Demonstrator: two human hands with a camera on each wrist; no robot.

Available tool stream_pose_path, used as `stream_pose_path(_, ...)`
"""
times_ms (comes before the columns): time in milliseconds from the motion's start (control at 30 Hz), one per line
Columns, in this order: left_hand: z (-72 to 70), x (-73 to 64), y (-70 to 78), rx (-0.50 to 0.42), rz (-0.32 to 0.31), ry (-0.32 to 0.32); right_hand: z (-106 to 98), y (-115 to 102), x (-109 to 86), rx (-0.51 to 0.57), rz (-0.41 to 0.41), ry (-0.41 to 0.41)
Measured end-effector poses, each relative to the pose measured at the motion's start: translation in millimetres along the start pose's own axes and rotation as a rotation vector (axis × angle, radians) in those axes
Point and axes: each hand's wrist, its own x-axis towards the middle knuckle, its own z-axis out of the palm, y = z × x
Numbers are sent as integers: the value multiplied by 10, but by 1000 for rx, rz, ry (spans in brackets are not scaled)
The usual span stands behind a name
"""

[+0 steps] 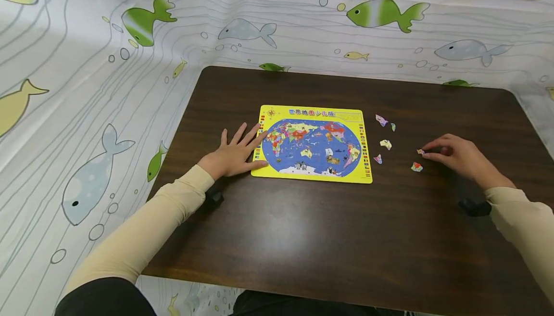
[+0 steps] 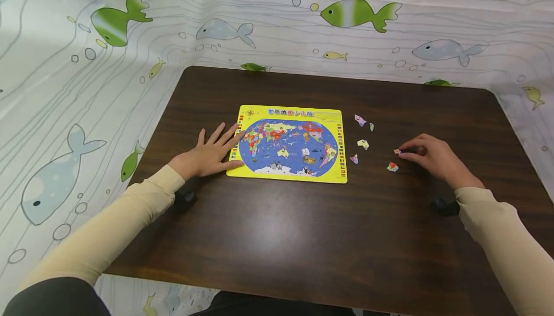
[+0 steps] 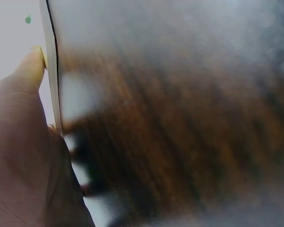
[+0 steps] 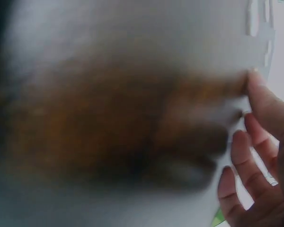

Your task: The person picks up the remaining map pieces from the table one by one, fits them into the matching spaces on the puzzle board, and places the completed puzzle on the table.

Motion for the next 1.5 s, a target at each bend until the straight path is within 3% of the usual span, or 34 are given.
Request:
stream_pose_path(167,-31,1,12,1,-8,-4,39,73,-4,21,-42,38)
stream_pose_path(467,-40,-11,36,-6,-10,-14,87,128,-2,3,-247,83)
stream_pose_path(567,-33,-7,35,-10,-12,-10,96,126,-10,-3,-230,87)
stream_pose_path(800,-18,-9,24,-25,-7,-5,111,52,-58,-19,-94,78)
stream_pose_path(1133,-34,-21,26,-24,-6,-4,120,-82,-63,6,38,89)
stream_pose_path(1267,-38,-21,24,-27,3,-1,72,-158,-35,23,42,103)
stream_pose_path(1500,-25,2,27,-16,6,-4,-10,-437,99,39,-31,123)
